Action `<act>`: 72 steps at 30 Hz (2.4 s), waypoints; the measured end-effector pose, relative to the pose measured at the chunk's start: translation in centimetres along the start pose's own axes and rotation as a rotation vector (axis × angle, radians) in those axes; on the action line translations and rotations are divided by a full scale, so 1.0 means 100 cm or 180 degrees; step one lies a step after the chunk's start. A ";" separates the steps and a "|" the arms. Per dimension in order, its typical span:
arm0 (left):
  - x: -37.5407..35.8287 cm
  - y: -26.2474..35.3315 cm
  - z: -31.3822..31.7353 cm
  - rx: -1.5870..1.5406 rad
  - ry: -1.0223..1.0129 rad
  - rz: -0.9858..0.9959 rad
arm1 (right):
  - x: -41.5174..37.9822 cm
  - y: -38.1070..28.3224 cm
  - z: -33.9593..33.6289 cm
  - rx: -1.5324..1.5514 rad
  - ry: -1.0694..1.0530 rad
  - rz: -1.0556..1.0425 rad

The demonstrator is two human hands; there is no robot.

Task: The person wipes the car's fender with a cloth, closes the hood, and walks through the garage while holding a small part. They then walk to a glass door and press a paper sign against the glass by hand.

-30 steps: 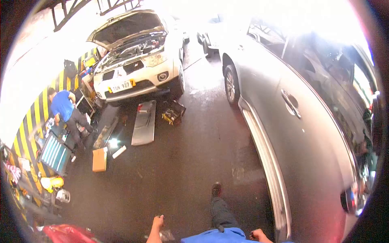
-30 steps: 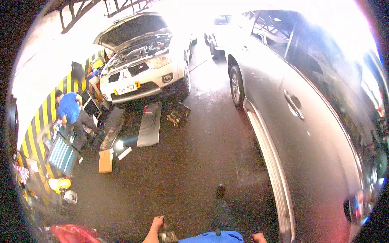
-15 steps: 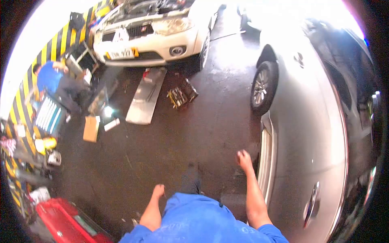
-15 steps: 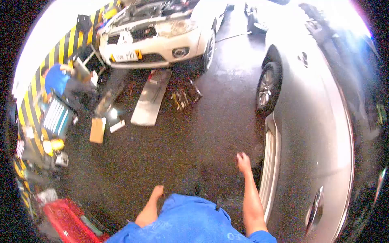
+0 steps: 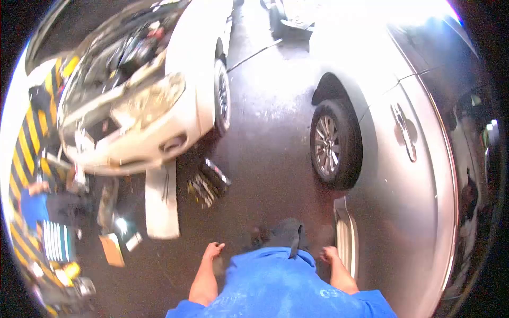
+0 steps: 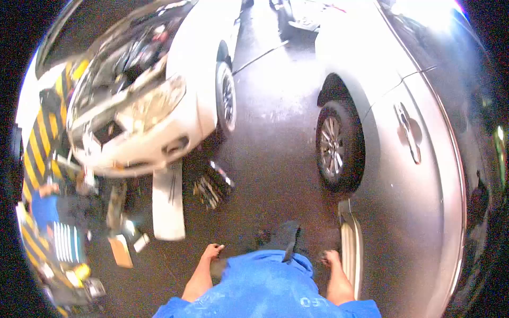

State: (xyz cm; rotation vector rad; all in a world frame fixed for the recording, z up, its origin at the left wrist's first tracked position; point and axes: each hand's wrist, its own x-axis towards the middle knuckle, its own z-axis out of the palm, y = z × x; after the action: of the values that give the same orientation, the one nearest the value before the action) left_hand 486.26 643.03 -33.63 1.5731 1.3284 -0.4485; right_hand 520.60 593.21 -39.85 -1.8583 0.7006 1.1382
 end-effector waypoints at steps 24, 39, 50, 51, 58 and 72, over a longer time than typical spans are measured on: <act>0.557 0.703 -0.121 0.1143 0.0033 0.1440 | 0.213 -1.146 0.250 -0.0794 -0.0538 -0.3176; 0.915 1.293 -0.359 0.0023 -0.0336 0.0629 | 0.347 -1.461 0.232 -0.0260 -0.0361 -0.1720; 1.065 1.557 -0.324 -0.0208 -0.0396 0.0109 | 0.394 -1.826 0.207 -0.0923 0.0550 -0.2674; 1.079 1.565 -0.316 -0.0099 -0.0507 0.0071 | 0.396 -1.847 0.206 -0.0916 0.0517 -0.2709; 1.160 1.641 -0.303 0.0923 -0.0102 0.0607 | 0.446 -1.989 0.216 -0.1213 0.0229 -0.2556; 1.349 1.789 -0.452 0.0144 0.0584 -0.0018 | 0.605 -2.422 0.504 -0.3349 -0.1420 -0.3327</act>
State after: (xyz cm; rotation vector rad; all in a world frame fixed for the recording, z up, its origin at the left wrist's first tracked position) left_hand 677.20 768.43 -40.57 1.6804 1.4703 -0.3461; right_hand 715.22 756.18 -19.88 -2.1228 -1.2428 1.1369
